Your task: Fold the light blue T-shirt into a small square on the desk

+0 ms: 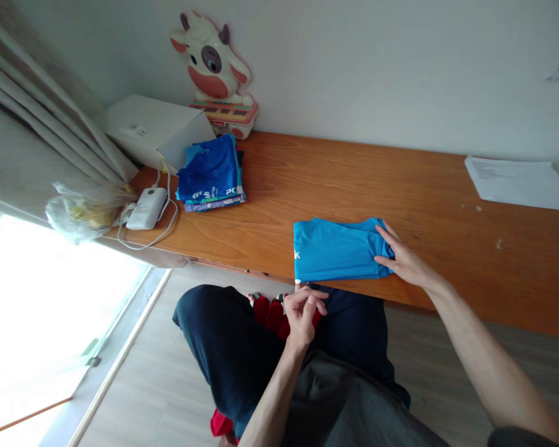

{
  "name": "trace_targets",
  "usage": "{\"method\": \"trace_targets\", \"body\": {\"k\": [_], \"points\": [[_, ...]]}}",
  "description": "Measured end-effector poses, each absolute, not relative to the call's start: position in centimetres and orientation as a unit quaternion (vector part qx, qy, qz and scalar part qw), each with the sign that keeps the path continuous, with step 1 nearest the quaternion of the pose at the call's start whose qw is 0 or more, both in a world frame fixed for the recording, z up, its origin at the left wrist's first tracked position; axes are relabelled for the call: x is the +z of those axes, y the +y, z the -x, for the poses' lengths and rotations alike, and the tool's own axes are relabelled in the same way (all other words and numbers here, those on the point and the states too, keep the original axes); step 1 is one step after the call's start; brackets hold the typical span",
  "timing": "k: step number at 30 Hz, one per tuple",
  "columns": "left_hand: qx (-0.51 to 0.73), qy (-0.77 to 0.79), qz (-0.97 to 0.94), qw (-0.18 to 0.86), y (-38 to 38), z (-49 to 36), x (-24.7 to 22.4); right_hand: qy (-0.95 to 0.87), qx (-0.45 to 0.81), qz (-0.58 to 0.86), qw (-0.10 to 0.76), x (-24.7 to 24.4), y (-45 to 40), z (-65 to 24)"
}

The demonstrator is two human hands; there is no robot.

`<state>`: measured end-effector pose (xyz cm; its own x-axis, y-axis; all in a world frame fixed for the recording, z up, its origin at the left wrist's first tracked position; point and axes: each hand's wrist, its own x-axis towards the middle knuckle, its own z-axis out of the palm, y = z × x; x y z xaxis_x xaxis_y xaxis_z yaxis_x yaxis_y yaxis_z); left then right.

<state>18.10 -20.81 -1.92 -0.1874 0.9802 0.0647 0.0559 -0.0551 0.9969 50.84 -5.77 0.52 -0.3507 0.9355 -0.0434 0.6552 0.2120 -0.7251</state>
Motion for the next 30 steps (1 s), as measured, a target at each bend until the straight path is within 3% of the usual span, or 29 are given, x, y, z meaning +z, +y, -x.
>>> {"method": "trace_targets", "body": {"k": [5,9,12,16,22,30], "points": [[0.544,0.540,-0.489,0.417,-20.9,-18.1,-2.3,-0.740,0.374,0.526,0.191,3.9,-5.5,-50.4],[0.537,0.530,-0.509,0.414,-21.0,-18.0,-2.5,-0.751,0.287,0.517,0.294,8.4,-5.9,-45.0],[0.546,0.525,-0.509,0.408,-21.0,-17.9,-2.6,-0.780,0.334,0.430,0.308,9.6,-6.5,-38.6],[0.563,0.508,-0.505,0.412,-21.0,-17.9,-3.0,-0.822,0.366,0.355,0.254,6.7,-6.7,-31.2],[0.602,0.471,-0.492,0.418,-20.9,-18.0,-3.3,-0.886,0.155,0.408,0.159,0.6,-6.4,-28.4],[0.603,0.480,-0.491,0.406,-21.3,-17.2,-1.5,-0.902,0.073,0.407,0.123,0.3,-6.7,-28.8]]}}
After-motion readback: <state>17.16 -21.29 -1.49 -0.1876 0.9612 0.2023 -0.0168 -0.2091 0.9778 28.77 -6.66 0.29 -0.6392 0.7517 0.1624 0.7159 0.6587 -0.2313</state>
